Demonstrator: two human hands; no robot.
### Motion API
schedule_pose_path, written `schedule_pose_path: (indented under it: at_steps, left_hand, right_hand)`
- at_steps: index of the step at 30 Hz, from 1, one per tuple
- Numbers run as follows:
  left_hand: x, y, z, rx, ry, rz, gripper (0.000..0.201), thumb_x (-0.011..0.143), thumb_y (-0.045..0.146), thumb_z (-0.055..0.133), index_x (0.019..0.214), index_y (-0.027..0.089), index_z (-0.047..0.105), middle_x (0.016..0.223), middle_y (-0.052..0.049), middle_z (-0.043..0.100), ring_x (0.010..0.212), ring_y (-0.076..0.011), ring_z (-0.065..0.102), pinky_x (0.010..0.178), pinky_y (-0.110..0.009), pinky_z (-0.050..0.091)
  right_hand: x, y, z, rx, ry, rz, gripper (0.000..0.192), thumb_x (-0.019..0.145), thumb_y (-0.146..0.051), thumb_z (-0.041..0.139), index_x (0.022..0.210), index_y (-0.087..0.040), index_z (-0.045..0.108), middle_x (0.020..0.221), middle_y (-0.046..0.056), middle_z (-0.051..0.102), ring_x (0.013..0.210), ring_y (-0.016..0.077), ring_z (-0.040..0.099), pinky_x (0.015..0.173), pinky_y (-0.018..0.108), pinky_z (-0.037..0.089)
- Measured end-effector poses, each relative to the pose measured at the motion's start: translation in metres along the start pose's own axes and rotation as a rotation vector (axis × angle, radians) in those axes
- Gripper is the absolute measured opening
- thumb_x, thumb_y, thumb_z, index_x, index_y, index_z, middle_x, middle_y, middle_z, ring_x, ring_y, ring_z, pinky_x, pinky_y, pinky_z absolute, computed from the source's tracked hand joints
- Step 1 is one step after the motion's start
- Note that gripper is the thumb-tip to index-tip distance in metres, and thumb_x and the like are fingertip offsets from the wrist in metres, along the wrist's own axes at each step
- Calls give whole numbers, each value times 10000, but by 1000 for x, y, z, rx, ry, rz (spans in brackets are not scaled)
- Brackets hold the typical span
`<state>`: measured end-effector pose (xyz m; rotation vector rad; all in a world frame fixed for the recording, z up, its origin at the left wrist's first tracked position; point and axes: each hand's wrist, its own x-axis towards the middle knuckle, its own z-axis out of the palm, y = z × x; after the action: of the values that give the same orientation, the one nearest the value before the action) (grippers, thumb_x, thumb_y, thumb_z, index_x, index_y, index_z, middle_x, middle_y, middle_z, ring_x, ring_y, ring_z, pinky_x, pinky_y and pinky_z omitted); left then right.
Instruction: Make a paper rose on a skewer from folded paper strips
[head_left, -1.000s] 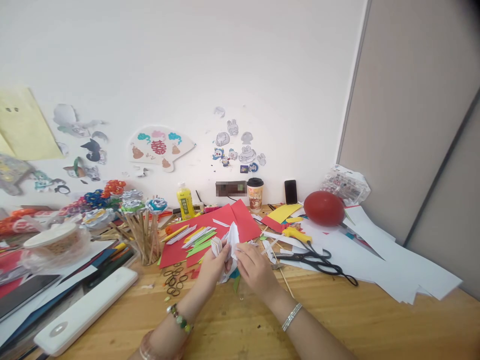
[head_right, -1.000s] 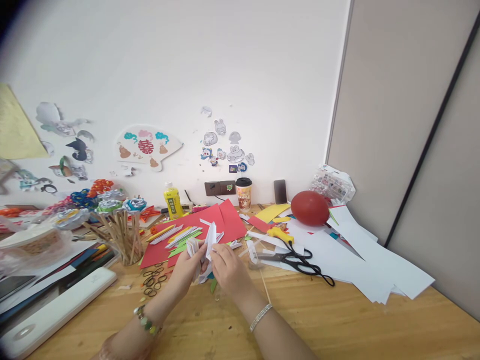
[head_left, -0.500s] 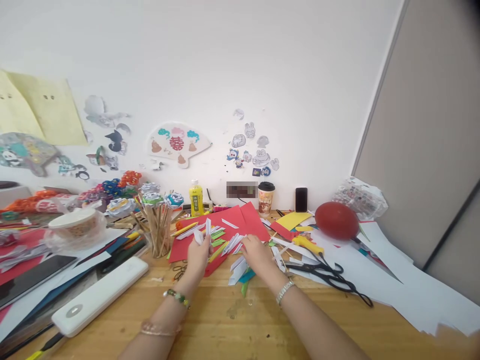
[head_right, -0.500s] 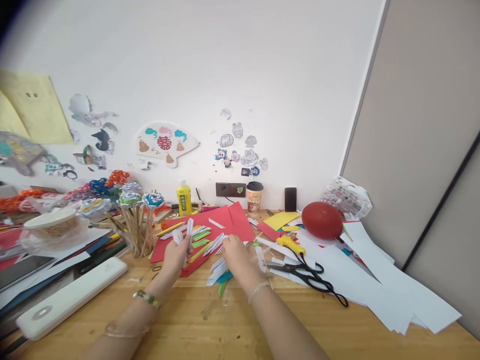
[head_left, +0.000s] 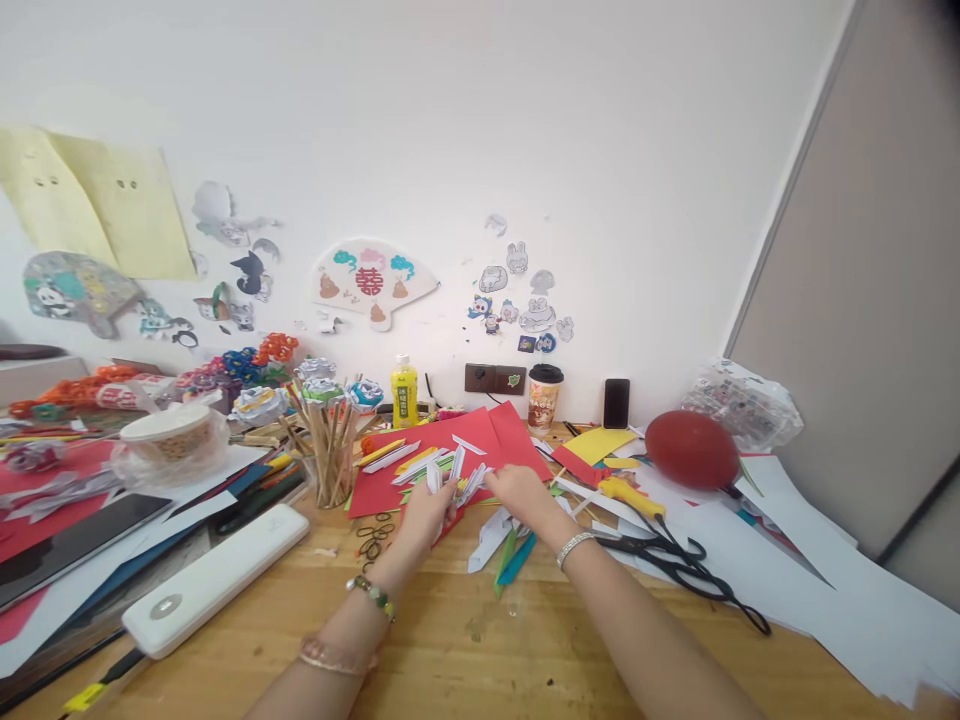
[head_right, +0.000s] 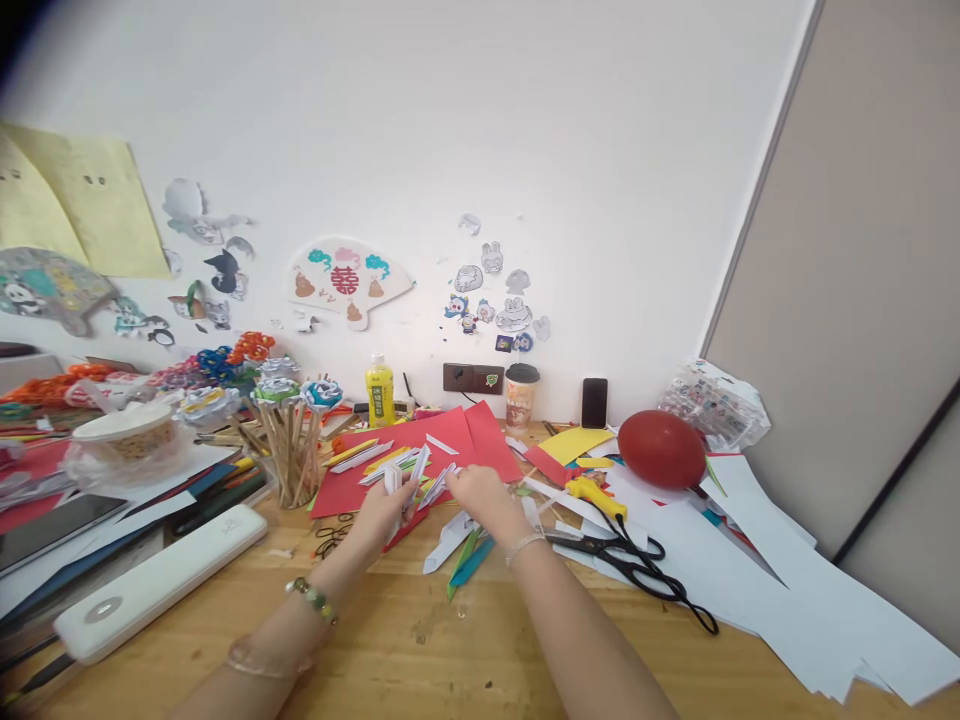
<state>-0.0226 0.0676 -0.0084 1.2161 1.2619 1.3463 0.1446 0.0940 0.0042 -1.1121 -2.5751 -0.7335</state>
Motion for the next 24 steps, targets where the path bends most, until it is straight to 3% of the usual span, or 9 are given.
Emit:
schedule_pose_path:
  at_steps: [8, 15, 17, 21, 24]
  left_hand:
    - [-18, 14, 17, -146, -175, 8, 392, 618, 478, 667, 804, 148, 566, 441, 78, 451, 329, -67, 365, 351, -193, 264]
    - [-28, 16, 26, -276, -212, 23, 453, 623, 541, 663, 822, 161, 517, 419, 101, 385, 353, -61, 331, 367, -184, 224]
    - [-28, 15, 27, -300, -216, 34, 456, 615, 550, 665, 794, 163, 505, 435, 104, 376, 363, -54, 327, 370, -181, 233]
    - [-26, 12, 29, -294, -230, 47, 515, 609, 542, 675, 897, 139, 533, 444, 107, 391, 350, -44, 312, 371, -182, 232]
    - [-27, 8, 33, -257, -257, 37, 599, 580, 511, 714, 1004, 133, 523, 473, 95, 462, 321, -39, 310, 353, -186, 209]
  right_hand:
    - [-13, -15, -22, 2, 316, -41, 248, 903, -60, 357, 903, -156, 586, 726, 61, 607, 663, 158, 548, 587, 253, 440]
    - [-21, -29, -25, 116, 467, -6, 219, 894, -63, 388, 878, -146, 590, 781, 76, 610, 741, 182, 557, 645, 288, 482]
    - [-22, -36, -25, 264, 530, 83, 235, 898, -77, 383, 928, -152, 604, 864, 84, 635, 814, 183, 571, 705, 304, 501]
    - [-24, -43, -23, 857, 642, 425, 217, 884, -175, 456, 985, -186, 647, 940, 71, 672, 883, 180, 613, 782, 324, 515]
    - [-27, -34, -22, 1136, 631, 617, 374, 869, -287, 494, 1224, -179, 546, 1083, 107, 659, 903, 186, 642, 755, 306, 533]
